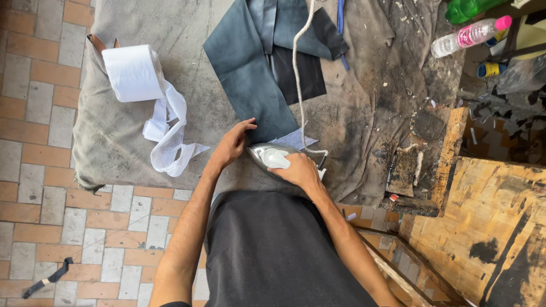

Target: The person irons dark fabric strips on a padded ironing table, pressing a white strip of interfacing onto each strip with a clothes iron. They align the white strip along the fabric, run the iron over it, then set the finished strip aside and repeat with additional strips.

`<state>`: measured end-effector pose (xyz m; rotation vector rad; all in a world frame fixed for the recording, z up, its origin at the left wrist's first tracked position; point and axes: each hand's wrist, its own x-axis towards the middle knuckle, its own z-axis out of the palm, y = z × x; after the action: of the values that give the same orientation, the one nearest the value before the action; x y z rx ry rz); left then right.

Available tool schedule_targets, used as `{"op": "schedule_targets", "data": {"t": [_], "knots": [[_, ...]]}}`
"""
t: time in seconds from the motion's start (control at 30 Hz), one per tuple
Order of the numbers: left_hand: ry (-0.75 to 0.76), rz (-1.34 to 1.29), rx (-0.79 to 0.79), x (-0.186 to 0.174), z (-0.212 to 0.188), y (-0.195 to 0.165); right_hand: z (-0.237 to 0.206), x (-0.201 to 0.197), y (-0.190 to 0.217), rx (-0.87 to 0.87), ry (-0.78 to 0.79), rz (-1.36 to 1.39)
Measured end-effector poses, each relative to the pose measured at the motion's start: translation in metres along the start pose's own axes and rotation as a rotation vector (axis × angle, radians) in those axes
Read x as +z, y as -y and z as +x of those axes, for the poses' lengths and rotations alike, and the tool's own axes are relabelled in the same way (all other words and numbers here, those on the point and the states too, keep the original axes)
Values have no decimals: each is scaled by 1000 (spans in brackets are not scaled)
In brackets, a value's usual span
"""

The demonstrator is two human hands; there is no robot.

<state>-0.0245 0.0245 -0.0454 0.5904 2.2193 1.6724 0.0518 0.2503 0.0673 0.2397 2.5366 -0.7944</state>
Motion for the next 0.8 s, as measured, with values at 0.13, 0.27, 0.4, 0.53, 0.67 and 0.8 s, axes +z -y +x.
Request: {"op": "schedule_targets", "data": {"t": [0.13,0.27,0.4,0.53,0.67,0.8], "knots": [[97,551,205,-24,18,9,9,-12,6,30,126,-148],[182,706,252,-50,26,17,31,-14,9,69,282,-181],[181,768,277,-54,30,21,36,-10,15,51,247,-29],[204,779,224,-52,33,21,27,-7,14,-150,94,123],[246,811,156,-52,37,20,30,-2,7,-196,35,53],[250,845,102,-53,40,22,32,6,0,-223,23,-7]]}}
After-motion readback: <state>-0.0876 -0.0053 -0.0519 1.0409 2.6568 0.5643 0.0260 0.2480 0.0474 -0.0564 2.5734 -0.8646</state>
